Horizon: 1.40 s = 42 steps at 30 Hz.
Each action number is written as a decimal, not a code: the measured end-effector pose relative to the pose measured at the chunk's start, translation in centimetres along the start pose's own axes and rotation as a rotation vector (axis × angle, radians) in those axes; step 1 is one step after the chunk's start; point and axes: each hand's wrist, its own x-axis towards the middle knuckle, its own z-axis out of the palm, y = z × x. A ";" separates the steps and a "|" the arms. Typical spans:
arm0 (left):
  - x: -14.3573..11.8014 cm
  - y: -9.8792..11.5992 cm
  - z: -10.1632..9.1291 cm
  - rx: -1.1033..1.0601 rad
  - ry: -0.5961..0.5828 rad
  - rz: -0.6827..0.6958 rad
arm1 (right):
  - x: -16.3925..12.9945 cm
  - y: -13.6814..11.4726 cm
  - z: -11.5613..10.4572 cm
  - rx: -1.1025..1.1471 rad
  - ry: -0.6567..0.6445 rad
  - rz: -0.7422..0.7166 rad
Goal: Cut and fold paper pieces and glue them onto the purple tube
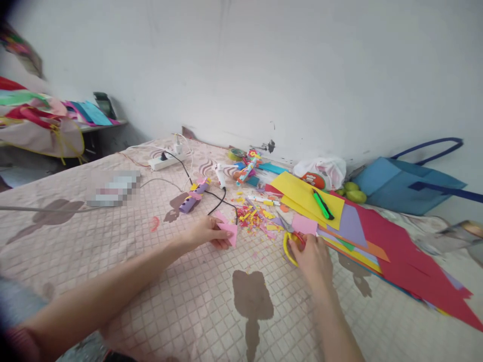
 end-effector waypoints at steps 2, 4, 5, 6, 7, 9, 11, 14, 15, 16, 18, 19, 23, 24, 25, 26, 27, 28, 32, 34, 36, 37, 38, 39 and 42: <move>0.0 -0.1 0.2 0.001 -0.024 0.005 | -0.3 -1.5 -0.7 0.097 0.073 -0.035; -0.1 -0.2 0.4 -0.010 -0.064 0.010 | -1.2 -4.2 -1.6 0.356 0.040 -0.096; -0.1 -0.3 0.5 -0.015 -0.086 0.014 | -1.8 -5.8 -2.0 0.541 -0.074 -0.127; -0.2 -0.4 0.6 -0.017 -0.104 0.019 | -2.4 -7.3 -2.4 0.718 -0.222 -0.154; -0.3 -0.6 0.7 -0.016 -0.120 0.025 | -3.1 -8.7 -2.6 0.862 -0.368 -0.187; -0.5 -0.8 1.0 0.001 -0.155 0.031 | -4.2 -10.9 -2.7 1.019 -0.524 -0.223; -0.6 -1.1 1.2 0.024 -0.192 0.030 | -4.8 -11.8 -2.4 1.063 -0.548 -0.215; -0.5 -1.2 1.4 0.043 -0.195 0.020 | -4.9 -11.6 -1.9 1.097 -0.525 -0.171; -0.4 -1.2 1.4 0.038 -0.170 0.023 | -4.8 -11.4 -1.8 1.114 -0.518 -0.153; -0.3 -1.2 1.4 0.027 -0.133 0.031 | -4.7 -11.2 -1.8 1.134 -0.514 -0.135; -0.1 -1.1 1.5 0.009 -0.058 0.048 | -4.6 -10.9 -1.8 1.173 -0.522 -0.107; -0.1 -1.0 1.5 0.008 -0.027 0.057 | -4.6 -10.9 -1.8 1.187 -0.539 -0.097; -0.1 -0.9 1.4 0.047 -0.056 0.061 | -4.7 -11.0 -1.9 1.171 -0.598 -0.062; -0.1 -0.9 1.4 0.050 -0.071 0.058 | -4.8 -11.1 -1.9 1.162 -0.592 -0.055; -0.1 -0.9 1.4 0.048 -0.079 0.054 | -4.8 -11.2 -2.0 1.156 -0.576 -0.050; 0.0 -0.9 1.5 0.040 -0.075 0.051 | -4.8 -11.2 -2.0 1.149 -0.548 -0.046; 0.0 -1.0 1.5 0.031 -0.060 0.052 | -4.8 -11.3 -2.0 1.140 -0.513 -0.041; 0.0 -1.0 1.6 0.022 -0.039 0.058 | -4.9 -11.3 -2.1 1.125 -0.472 -0.035; -0.1 -0.8 2.2 0.019 0.019 0.063 | -5.0 -11.6 -2.1 0.971 -0.253 -0.064; -0.3 -0.8 2.5 0.019 0.010 0.045 | -5.1 -11.9 -2.1 0.871 -0.145 -0.128; -0.5 -0.8 2.6 0.007 -0.007 0.017 | -5.2 -12.0 -2.2 0.827 -0.100 -0.187; -0.5 -0.7 2.6 -0.001 -0.020 -0.001 | -5.3 -12.0 -2.2 0.840 -0.107 -0.200; -0.5 -0.7 2.6 -0.011 -0.037 -0.022 | -5.3 -12.0 -2.3 0.878 -0.139 -0.198; -0.5 -0.7 2.4 -0.022 -0.064 -0.040 | -5.2 -11.9 -2.3 0.940 -0.192 -0.182; -0.4 -0.6 2.2 -0.040 -0.138 -0.046 | -4.8 -11.3 -2.2 1.167 -0.385 -0.076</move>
